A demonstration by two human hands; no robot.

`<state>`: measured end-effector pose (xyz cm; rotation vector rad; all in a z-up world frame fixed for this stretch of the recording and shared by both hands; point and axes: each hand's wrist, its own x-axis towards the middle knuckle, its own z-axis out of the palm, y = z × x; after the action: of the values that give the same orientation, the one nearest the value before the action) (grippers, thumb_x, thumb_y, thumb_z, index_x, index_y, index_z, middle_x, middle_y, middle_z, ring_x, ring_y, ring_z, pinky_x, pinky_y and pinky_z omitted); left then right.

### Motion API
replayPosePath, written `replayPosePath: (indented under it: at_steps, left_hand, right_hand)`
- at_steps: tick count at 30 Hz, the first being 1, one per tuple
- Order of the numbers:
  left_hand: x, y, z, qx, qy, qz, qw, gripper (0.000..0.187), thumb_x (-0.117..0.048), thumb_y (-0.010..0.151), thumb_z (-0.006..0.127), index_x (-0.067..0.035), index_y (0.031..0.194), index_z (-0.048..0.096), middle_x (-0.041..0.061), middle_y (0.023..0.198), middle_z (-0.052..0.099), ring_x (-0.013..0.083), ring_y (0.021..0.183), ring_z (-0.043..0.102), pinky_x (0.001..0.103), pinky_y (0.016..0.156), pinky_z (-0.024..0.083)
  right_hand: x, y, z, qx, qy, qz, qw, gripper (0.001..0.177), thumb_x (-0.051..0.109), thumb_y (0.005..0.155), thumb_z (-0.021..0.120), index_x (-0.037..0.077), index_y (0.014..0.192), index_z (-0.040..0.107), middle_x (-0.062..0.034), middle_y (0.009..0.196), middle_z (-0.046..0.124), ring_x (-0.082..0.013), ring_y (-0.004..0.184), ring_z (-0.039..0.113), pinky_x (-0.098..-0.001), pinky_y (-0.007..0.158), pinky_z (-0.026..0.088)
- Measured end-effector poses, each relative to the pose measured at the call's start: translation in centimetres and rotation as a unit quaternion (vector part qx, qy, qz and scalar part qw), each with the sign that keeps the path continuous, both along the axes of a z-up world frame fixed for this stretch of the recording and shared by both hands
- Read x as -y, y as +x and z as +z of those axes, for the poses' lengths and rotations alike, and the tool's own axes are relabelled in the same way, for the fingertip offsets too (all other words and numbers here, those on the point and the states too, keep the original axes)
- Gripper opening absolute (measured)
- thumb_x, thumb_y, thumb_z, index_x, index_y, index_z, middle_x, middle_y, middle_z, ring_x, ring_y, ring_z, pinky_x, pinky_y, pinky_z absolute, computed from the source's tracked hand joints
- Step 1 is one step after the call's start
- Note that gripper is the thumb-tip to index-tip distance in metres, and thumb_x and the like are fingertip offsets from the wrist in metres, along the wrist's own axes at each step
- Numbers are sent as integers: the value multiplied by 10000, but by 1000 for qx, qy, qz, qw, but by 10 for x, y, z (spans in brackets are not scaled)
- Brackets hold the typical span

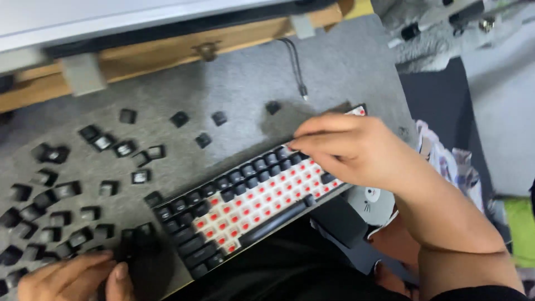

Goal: The person is assembling a mechanical keyboard by placing keycaps onto the keyboard base. They pick up keycaps from a pile on the desk and insert them into the corresponding slots on the keyboard.

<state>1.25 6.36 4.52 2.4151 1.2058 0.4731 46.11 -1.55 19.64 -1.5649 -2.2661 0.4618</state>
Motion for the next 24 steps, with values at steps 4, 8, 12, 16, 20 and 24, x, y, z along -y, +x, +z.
replayPosePath:
  at_steps: [4, 8, 12, 16, 20, 24]
  left_hand:
    - [-4, 23, 27, -13, -2, -8, 1000, 255, -295, 865, 740, -71, 757, 797, 66, 816, 763, 217, 666, 696, 345, 667, 530]
    - [8, 49, 52, 9, 11, 26, 1000, 258, -220, 939, 711, -18, 800, 793, 131, 899, 762, 250, 714, 651, 360, 698, 473]
    - [21, 78, 83, 98, 37, 46, 993, 111, -9, 1023, 730, 22, 929, 680, 182, 1026, 713, 343, 990, 627, 448, 971, 489]
    - [10, 80, 88, 145, 53, 33, 987, 104, 31, 988, 728, 15, 912, 659, 163, 1002, 697, 329, 919, 608, 436, 938, 468]
    - [-8, 81, 98, 130, 80, -20, 988, 60, 32, 970, 714, 55, 928, 678, 206, 996, 718, 348, 896, 644, 448, 905, 482]
    - [-21, 82, 97, 185, 112, -40, 975, 80, 15, 931, 732, 38, 880, 676, 194, 953, 715, 326, 827, 650, 416, 848, 484]
  right_hand:
    - [11, 13, -31, 23, 52, -5, 998, 149, 91, 983, 710, 4, 1101, 741, -87, 1066, 766, -281, 1037, 727, -430, 943, 578]
    - [7, 16, -35, -1, 41, 24, 999, 62, 91, 991, 708, 56, 1026, 745, -87, 1096, 763, -301, 1058, 693, -415, 876, 426]
    - [3, 21, -38, 24, 40, 79, 996, 99, 18, 995, 661, 45, 1025, 752, -100, 1146, 743, -284, 1101, 668, -415, 840, 424]
    - [2, 18, -36, 49, 45, 76, 995, 173, 56, 995, 616, 51, 1040, 783, -81, 1122, 773, -282, 1091, 677, -411, 890, 433]
    - [4, 11, -35, 77, 84, 81, 990, 164, 92, 995, 608, 45, 997, 765, -97, 1128, 756, -296, 1064, 647, -433, 871, 432]
    - [12, 2, -34, 126, 96, 43, 986, 132, 93, 971, 621, 79, 1023, 741, -63, 1211, 721, -300, 1105, 612, -418, 800, 429]
